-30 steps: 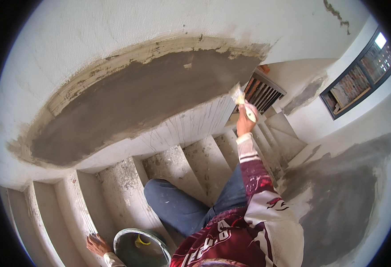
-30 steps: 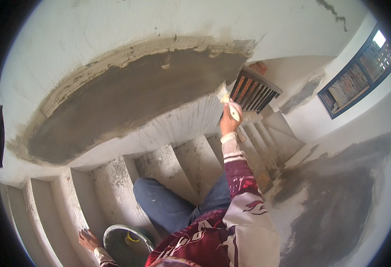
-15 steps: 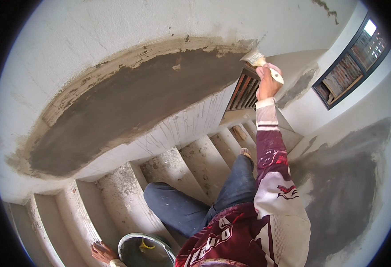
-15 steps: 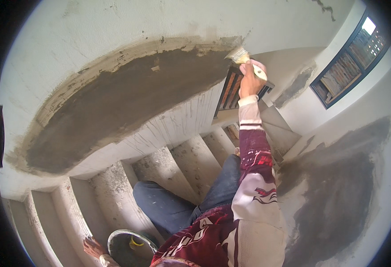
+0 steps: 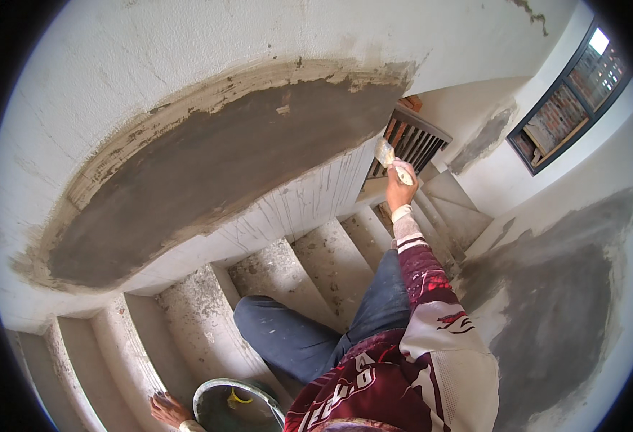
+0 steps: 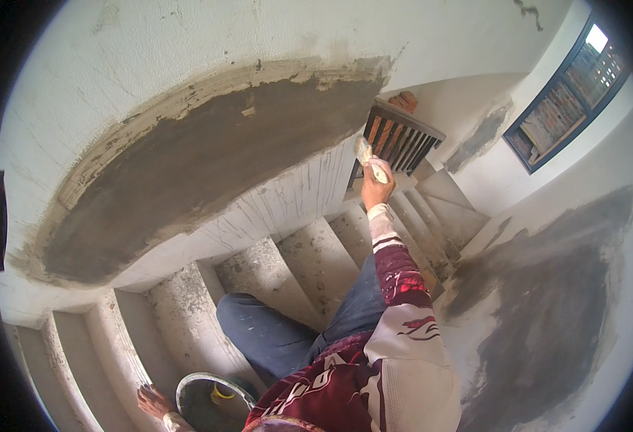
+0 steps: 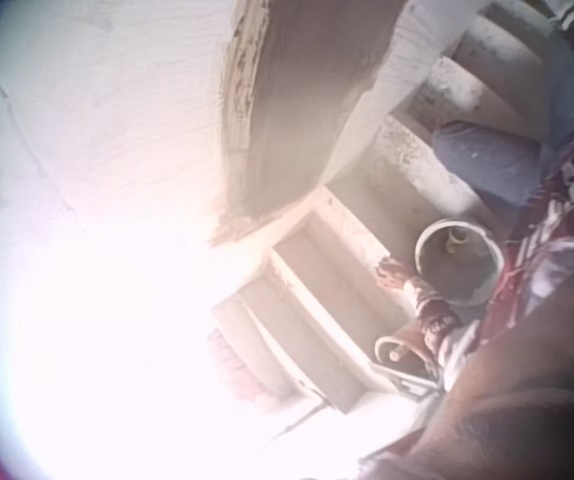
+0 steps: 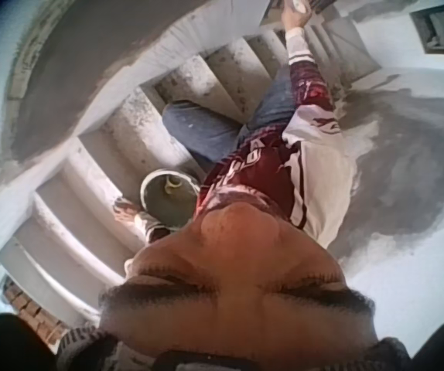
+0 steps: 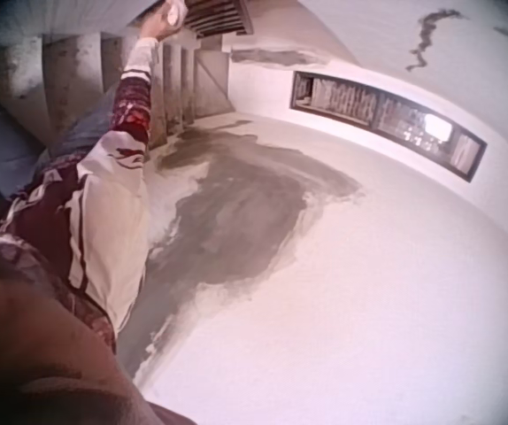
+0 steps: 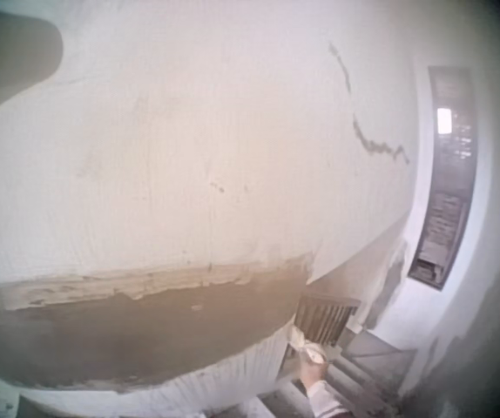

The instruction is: The person sits on a spiral staircase and applies a grey plaster-like substance to the curved wall using a brush and a trowel. They dip the brush into a bucket, apply the material to the wall, and then smooth it with a trowel.

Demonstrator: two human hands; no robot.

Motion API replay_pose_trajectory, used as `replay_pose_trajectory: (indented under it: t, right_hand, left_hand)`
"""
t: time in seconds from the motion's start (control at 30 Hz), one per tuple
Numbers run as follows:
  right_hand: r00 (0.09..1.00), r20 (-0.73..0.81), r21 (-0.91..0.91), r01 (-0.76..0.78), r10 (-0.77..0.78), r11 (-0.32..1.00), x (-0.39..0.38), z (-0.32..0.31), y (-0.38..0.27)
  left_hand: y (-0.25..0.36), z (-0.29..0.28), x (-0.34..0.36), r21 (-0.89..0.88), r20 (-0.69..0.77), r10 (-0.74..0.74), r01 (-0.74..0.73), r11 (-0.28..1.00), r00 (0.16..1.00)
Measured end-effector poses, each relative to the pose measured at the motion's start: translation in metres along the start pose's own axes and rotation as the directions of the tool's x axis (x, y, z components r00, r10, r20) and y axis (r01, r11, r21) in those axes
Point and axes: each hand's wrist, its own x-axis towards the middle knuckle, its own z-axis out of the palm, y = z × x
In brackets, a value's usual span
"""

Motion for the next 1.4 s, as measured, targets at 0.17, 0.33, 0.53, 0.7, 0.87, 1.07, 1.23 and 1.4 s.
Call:
replay_pose_trajectory:
  t: [0.17,0.33,0.53,0.7,0.87,1.07,1.23,1.4]
  right_hand:
    - [0.978,-0.044,-0.077,0.202,-0.206,0.976,0.076,-0.003,-0.056]
    - [0.881,-0.195,0.057,0.448,-0.430,0.892,0.114,0.028,-0.113]
    - [0.960,-0.109,0.013,0.261,-0.258,0.965,0.040,0.025,-0.027]
    - [0.987,-0.038,0.043,-0.157,0.158,0.987,-0.033,0.006,0.051]
    - [0.996,-0.084,0.022,0.041,-0.039,0.999,0.031,0.015,-0.029]
    - [0.867,-0.254,0.092,0.464,-0.429,0.881,0.117,0.034,-0.133]
    - [0.901,-0.199,-0.106,0.371,-0.385,0.923,0.068,0.034,-0.061]
    - [0.996,-0.046,0.028,-0.077,0.079,0.997,-0.027,0.010,0.037]
  left_hand:
    - [0.013,0.009,0.009,-0.016,0.017,0.039,-0.039,0.999,0.999]
    - [0.000,0.001,0.000,0.012,0.005,-0.007,0.007,1.000,1.000]
    - [0.009,-0.004,0.000,-0.007,-0.042,0.024,-0.025,1.000,0.999]
    - [0.010,-0.007,0.000,0.021,-0.032,0.015,-0.014,1.000,0.999]
    - [0.008,-0.008,0.001,-0.016,0.013,0.008,-0.007,1.000,1.000]
    - [0.013,-0.009,0.001,-0.020,0.057,-0.041,0.042,0.999,0.998]
    - [0.013,-0.013,0.001,0.001,-0.039,0.001,-0.001,1.000,0.999]
    - [0.015,-0.010,0.001,-0.006,-0.025,0.017,-0.017,1.000,1.000]
